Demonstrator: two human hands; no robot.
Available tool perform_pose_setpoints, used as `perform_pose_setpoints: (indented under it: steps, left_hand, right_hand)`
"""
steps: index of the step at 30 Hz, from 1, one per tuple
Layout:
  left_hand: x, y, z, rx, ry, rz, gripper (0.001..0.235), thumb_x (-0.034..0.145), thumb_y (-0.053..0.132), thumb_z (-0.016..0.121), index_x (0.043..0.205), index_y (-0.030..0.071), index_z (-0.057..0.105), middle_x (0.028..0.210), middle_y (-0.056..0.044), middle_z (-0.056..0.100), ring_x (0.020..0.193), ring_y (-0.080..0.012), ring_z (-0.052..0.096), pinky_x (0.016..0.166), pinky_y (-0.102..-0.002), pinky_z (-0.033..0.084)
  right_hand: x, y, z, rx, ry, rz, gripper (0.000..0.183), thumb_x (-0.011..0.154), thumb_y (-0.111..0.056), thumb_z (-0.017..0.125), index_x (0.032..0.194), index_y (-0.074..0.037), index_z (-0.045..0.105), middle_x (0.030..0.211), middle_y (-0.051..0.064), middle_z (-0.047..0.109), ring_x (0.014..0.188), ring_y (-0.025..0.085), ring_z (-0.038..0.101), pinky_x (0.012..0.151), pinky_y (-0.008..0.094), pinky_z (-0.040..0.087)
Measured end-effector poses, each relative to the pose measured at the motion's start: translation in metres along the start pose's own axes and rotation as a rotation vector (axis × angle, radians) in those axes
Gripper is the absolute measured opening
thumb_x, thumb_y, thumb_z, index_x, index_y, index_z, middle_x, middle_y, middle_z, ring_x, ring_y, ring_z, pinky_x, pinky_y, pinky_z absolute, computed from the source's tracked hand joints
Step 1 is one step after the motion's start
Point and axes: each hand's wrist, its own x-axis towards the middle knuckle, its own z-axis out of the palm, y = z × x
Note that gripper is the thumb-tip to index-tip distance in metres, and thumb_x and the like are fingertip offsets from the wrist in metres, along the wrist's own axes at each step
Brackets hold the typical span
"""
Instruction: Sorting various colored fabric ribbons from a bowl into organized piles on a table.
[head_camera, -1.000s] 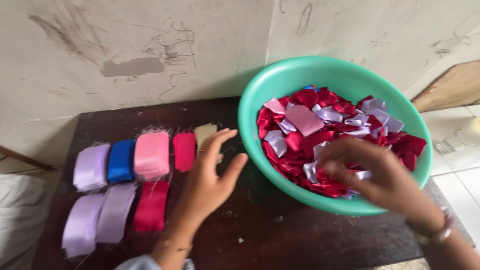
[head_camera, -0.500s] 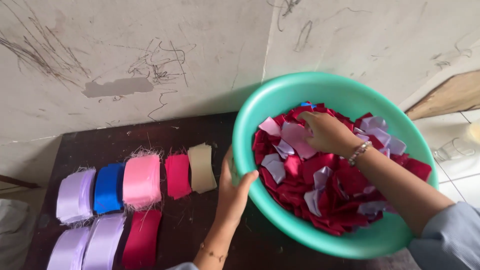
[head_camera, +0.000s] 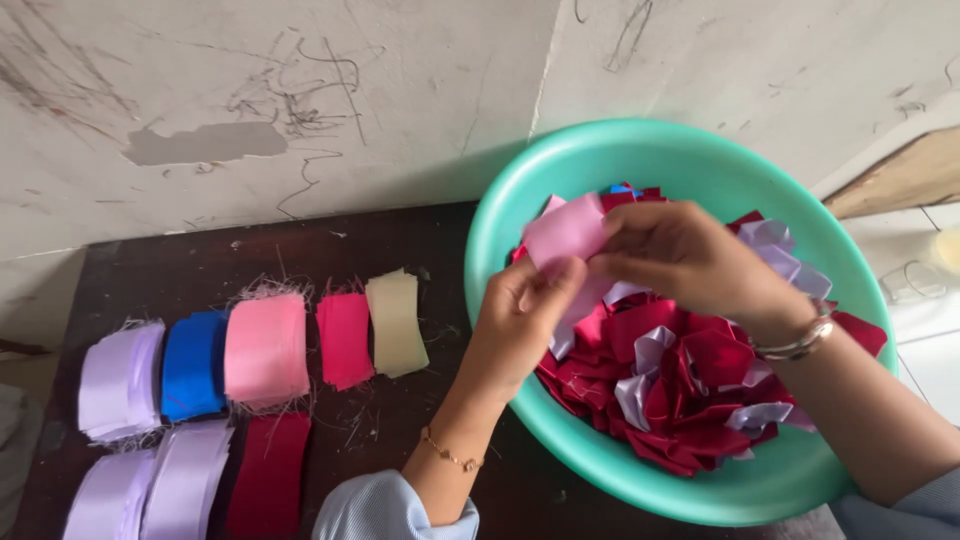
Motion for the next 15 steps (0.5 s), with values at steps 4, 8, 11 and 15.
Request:
perform_pose_setpoints:
  steps: [4, 8, 11, 15]
  left_hand:
    - [0.002, -0.004, -0.013, 0.035, 0.211, -0.088, 0.026, 0.099, 0.036, 0.067, 0.1, 0.014, 0.081, 0.091, -0.001, 0.08, 0.086, -0.0056, 0.067, 0.086, -0.026, 0.053]
    - [0.008, 0.007, -0.011, -0.395, 0.196, -0.045, 0.033, 0.104, 0.011, 0.053, 0.128, -0.008, 0.064, 0.134, -0.029, 0.066, 0.129, -0.0338, 0.061, 0.111, -0.046, 0.047]
    - [0.008, 0.006, -0.014, -0.518, 0.182, -0.043, 0.034, 0.106, 0.008, 0.047, 0.133, -0.009, 0.057, 0.142, -0.03, 0.06, 0.136, -0.0374, 0.055, 0.115, -0.049, 0.043]
    - [0.008, 0.005, -0.02, -0.642, 0.144, -0.09, 0.041, 0.106, 0.009, 0.045, 0.144, -0.005, 0.048, 0.147, -0.028, 0.055, 0.139, -0.0389, 0.052, 0.117, -0.051, 0.042]
  right_hand:
    - [-0.004, -0.009, 0.007, -0.408, -0.028, 0.001, 0.017, 0.092, -0.009, 0.068, 0.107, -0.005, 0.076, 0.089, 0.007, 0.085, 0.087, 0.02, 0.082, 0.084, 0.037, 0.062]
    - [-0.005, 0.004, -0.003, -0.697, -0.167, 0.111, 0.025, 0.09, -0.017, 0.067, 0.113, -0.009, 0.074, 0.096, 0.013, 0.083, 0.096, 0.032, 0.078, 0.089, 0.049, 0.059]
    - [-0.009, 0.04, -0.018, -0.881, -0.388, 0.248, 0.042, 0.085, -0.023, 0.073, 0.125, -0.012, 0.068, 0.111, 0.015, 0.078, 0.108, 0.038, 0.073, 0.098, 0.053, 0.057]
    - [-0.012, 0.061, -0.024, -1.059, -0.481, 0.39, 0.045, 0.083, -0.022, 0.074, 0.127, -0.015, 0.066, 0.111, 0.015, 0.077, 0.11, 0.037, 0.072, 0.103, 0.049, 0.056]
